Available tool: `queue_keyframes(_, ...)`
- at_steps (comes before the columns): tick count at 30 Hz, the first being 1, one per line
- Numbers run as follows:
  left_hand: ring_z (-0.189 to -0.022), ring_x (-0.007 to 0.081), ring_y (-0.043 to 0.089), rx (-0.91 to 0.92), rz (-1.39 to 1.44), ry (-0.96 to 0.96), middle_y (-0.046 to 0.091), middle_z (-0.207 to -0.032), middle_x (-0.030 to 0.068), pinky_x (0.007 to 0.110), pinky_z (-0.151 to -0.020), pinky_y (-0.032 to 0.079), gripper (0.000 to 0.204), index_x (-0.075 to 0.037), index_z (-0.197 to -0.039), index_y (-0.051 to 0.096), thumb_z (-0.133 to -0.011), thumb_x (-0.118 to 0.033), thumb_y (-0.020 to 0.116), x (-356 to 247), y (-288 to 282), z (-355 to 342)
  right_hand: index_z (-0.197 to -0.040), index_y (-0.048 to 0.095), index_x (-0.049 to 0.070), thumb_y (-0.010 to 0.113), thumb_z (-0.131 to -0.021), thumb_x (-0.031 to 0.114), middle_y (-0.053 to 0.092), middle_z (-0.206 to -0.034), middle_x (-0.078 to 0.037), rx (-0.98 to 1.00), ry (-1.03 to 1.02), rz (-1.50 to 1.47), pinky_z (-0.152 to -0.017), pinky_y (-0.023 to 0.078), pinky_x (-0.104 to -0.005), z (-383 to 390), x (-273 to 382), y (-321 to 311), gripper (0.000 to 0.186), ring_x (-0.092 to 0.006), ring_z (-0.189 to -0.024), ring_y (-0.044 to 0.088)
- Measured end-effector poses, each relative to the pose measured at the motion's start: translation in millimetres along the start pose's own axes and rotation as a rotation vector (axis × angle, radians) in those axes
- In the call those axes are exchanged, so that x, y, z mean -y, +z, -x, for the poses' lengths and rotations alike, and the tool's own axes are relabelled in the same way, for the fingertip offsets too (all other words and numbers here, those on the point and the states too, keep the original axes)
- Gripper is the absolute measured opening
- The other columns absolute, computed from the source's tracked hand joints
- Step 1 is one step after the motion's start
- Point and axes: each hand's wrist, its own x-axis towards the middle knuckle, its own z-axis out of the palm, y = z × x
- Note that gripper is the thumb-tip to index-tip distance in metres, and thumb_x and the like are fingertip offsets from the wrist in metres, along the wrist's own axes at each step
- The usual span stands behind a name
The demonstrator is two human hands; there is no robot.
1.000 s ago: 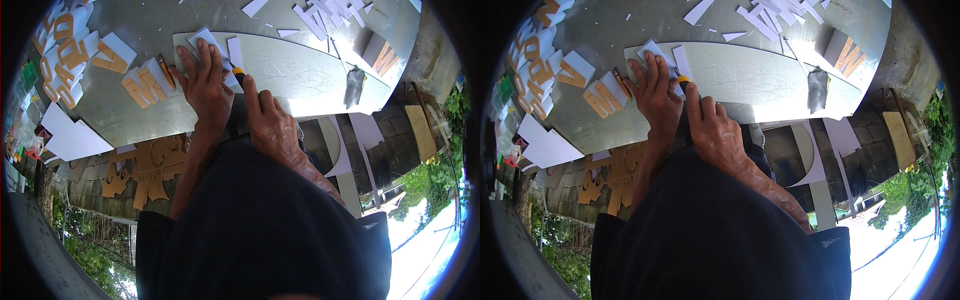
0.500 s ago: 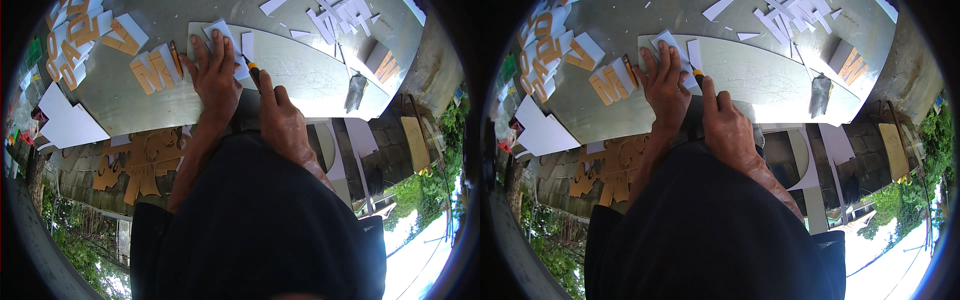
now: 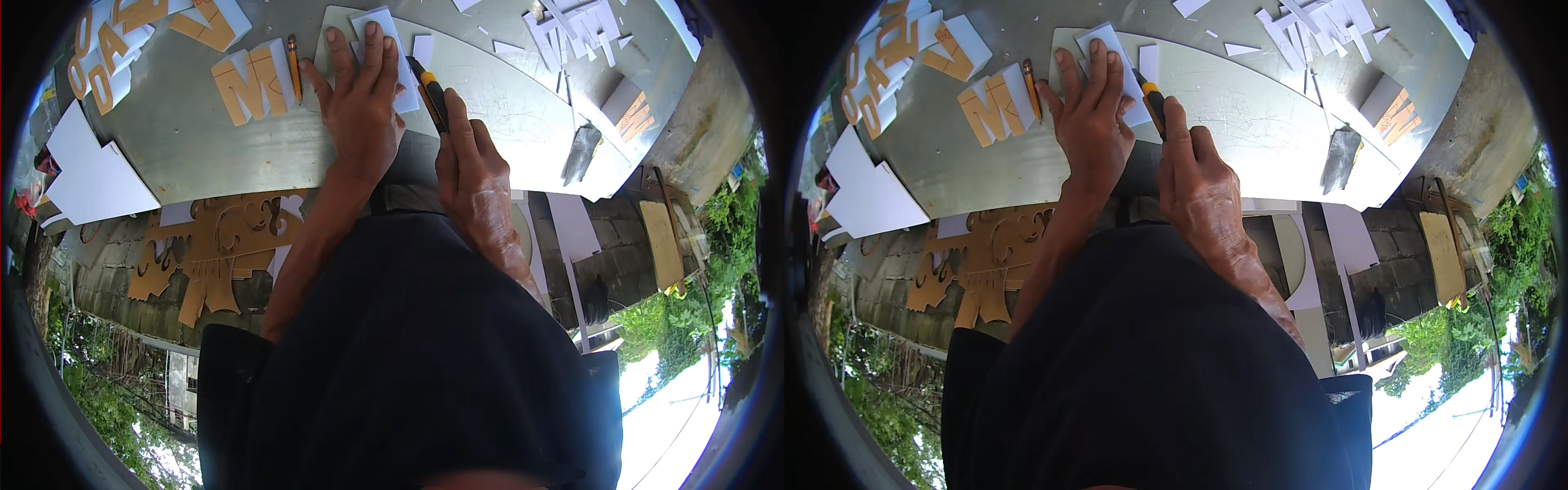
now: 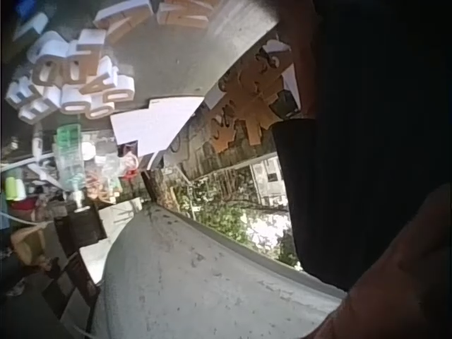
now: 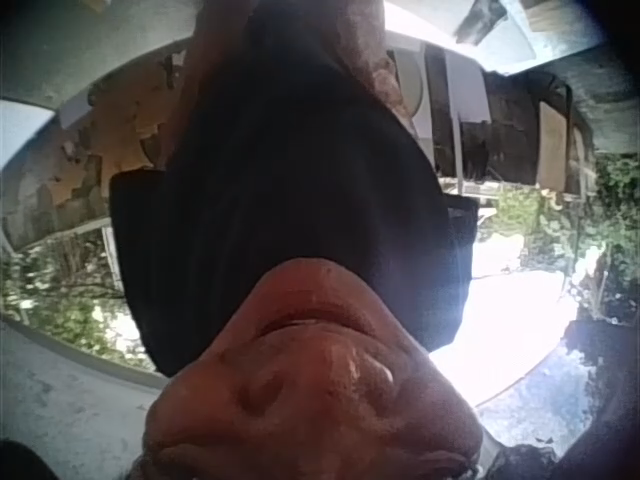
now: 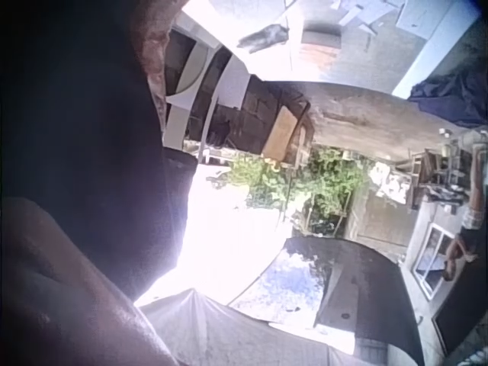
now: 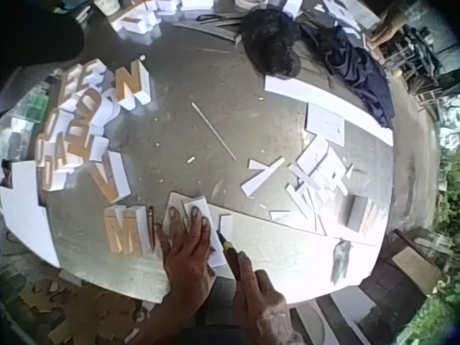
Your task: Cutting and assembling 3D foam letters for signs.
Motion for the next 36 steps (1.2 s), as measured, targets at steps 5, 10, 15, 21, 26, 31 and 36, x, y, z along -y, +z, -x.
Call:
queue_keyframes(5, -0.15, 0.0403, 0.031, -0.025, 0.025, 0.002, 0.049, -0.155, 0.0018, 0.074, -0.114, 0.017, 0.062, -0.009, -0.137, 0.063, -0.078, -0.007, 0.081, 2, 3, 0, -0.151, 0.039, 0.002, 0.059, -0.094, 0.001, 0.058, -0.088, -0.017, -0.02, -0.004, 0.013, -0.056, 0.056, -0.0461, 0, -5, 3, 0.06, -0.0357, -0.066, 0.067)
queue_keyframes(10, -0.151, 0.0397, 0.03, -0.012, 0.0, -0.001, 0.049, -0.155, 0.0014, 0.074, -0.113, 0.018, 0.062, -0.01, -0.137, 0.063, -0.078, -0.008, 0.081, 2, 3, 0, -0.152, 0.04, 0.004, 0.06, -0.095, 0.002, 0.059, -0.088, -0.017, -0.076, -0.035, -0.044, -0.056, 0.056, -0.0454, -7, -6, 4, 0.06, -0.0348, -0.066, 0.067)
queue_keyframes(15, -0.151, 0.0395, 0.03, -0.012, -0.005, 0.002, 0.05, -0.155, 0.0014, 0.074, -0.113, 0.019, 0.062, -0.011, -0.138, 0.061, -0.079, -0.009, 0.08, 0, 3, -1, -0.151, 0.04, 0.004, 0.06, -0.094, 0.002, 0.059, -0.089, -0.017, -0.071, -0.046, 0.007, -0.056, 0.057, -0.0461, -17, -7, 7, 0.06, -0.0352, -0.066, 0.067)
queue_keyframes(21, -0.151, 0.039, 0.03, -0.01, -0.02, 0.019, 0.048, -0.156, 0.0018, 0.074, -0.114, 0.018, 0.063, -0.011, -0.14, 0.06, -0.08, -0.008, 0.08, 4, 5, 1, -0.146, 0.05, 0.006, 0.057, -0.099, 0.003, 0.067, -0.093, -0.018, -0.063, 0.002, 0.027, -0.064, 0.057, -0.0438, -21, 0, 10, 0.048, -0.0303, -0.075, 0.071)
queue_keyframes(26, -0.151, 0.0393, 0.03, -0.019, 0.002, 0.019, 0.048, -0.156, 0.0021, 0.073, -0.114, 0.016, 0.063, -0.01, -0.139, 0.06, -0.079, -0.007, 0.08, 4, 4, 0, -0.147, 0.049, 0.006, 0.056, -0.099, 0.003, 0.067, -0.093, -0.019, -0.057, 0.01, 0.03, -0.064, 0.058, -0.0443, -20, 4, 8, 0.049, -0.0306, -0.075, 0.071)
queue_keyframes(31, -0.151, 0.0397, 0.03, -0.012, -0.004, 0.026, 0.048, -0.156, 0.0033, 0.073, -0.114, 0.015, 0.063, -0.009, -0.139, 0.06, -0.079, -0.008, 0.081, 3, 3, 1, -0.148, 0.047, 0.006, 0.056, -0.099, 0.003, 0.065, -0.092, -0.019, -0.046, -0.011, 0.036, -0.064, 0.057, -0.0445, -23, 1, 9, 0.05, -0.0311, -0.074, 0.07)
queue_keyframes(36, -0.15, 0.0397, 0.03, -0.007, -0.002, 0.021, 0.048, -0.156, 0.0038, 0.073, -0.114, 0.016, 0.063, -0.009, -0.139, 0.06, -0.079, -0.007, 0.081, 1, 1, 0, -0.149, 0.046, 0.007, 0.056, -0.099, 0.003, 0.064, -0.095, -0.019, -0.065, -0.03, 0.061, -0.063, 0.057, -0.0448, -20, 0, 11, 0.051, -0.0331, -0.074, 0.069)
